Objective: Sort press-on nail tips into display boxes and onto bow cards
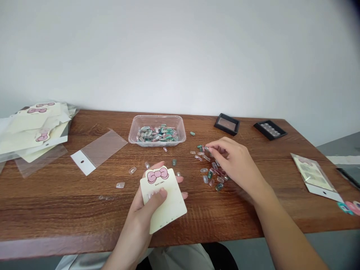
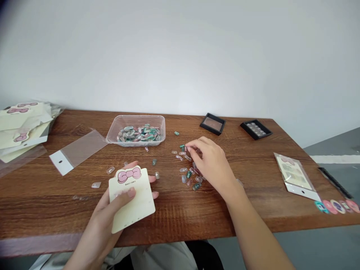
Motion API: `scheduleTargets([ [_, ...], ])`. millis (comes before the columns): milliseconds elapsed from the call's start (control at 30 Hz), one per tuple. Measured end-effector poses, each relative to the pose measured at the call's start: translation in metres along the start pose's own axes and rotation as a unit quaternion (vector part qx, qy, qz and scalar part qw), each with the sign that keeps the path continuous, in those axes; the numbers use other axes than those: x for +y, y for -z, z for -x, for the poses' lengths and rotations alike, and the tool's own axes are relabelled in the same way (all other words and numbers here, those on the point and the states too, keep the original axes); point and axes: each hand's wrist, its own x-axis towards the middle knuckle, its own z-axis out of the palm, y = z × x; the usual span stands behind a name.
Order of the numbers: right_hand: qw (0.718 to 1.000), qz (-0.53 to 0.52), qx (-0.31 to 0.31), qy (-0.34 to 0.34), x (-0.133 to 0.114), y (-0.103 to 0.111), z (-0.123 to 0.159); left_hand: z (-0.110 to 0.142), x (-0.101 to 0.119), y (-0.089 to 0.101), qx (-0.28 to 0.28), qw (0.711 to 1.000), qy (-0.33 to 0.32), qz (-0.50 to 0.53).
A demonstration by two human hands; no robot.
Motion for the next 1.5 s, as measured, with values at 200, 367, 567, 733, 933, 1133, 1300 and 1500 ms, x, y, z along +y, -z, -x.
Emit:
scheduleTargets([
  [200,0.996,0.066,-0.046,0.022,0.011,-0.012,-0.003,0.0,0.0,0.001,-0.002,1.0,-0.006,0.005],
  [367,0.996,0.069,-0.058,0.015,0.011,-0.018,-0.005,0.0,0.0,0.001,-0.002,1.0,-0.009,0.0],
  [567,0.997,0.046,-0.064,0.014,0.008,-0.02,-0.006,0.001,0.002,-0.002,-0.006,1.0,-0.009,0.012],
  [733,0.997,0.036,-0.037,0.049,0.002,-0.018,-0.003,0.0,0.003,-0.003,-0.016,1.0,-0.01,0.005],
  [933,0.995,0.073,-0.008,0.074,0.001,-0.016,-0.001,0.0,0.003,-0.003,-0.015,1.0,-0.011,0.007],
  [1133,0.964,0.167,-0.031,0.207,0.0,-0.026,0.0,-0.001,0.002,-0.002,-0.013,1.0,-0.005,0.007],
  [1300,0.94,0.199,-0.046,0.272,-0.007,-0.03,0.003,0.0,0.002,-0.002,-0.011,1.0,-0.013,0.003],
  [1500,0.94,0.161,-0.03,0.3,-0.011,-0.028,0.006,0.0,0.003,-0.003,-0.009,1.0,-0.009,0.002],
])
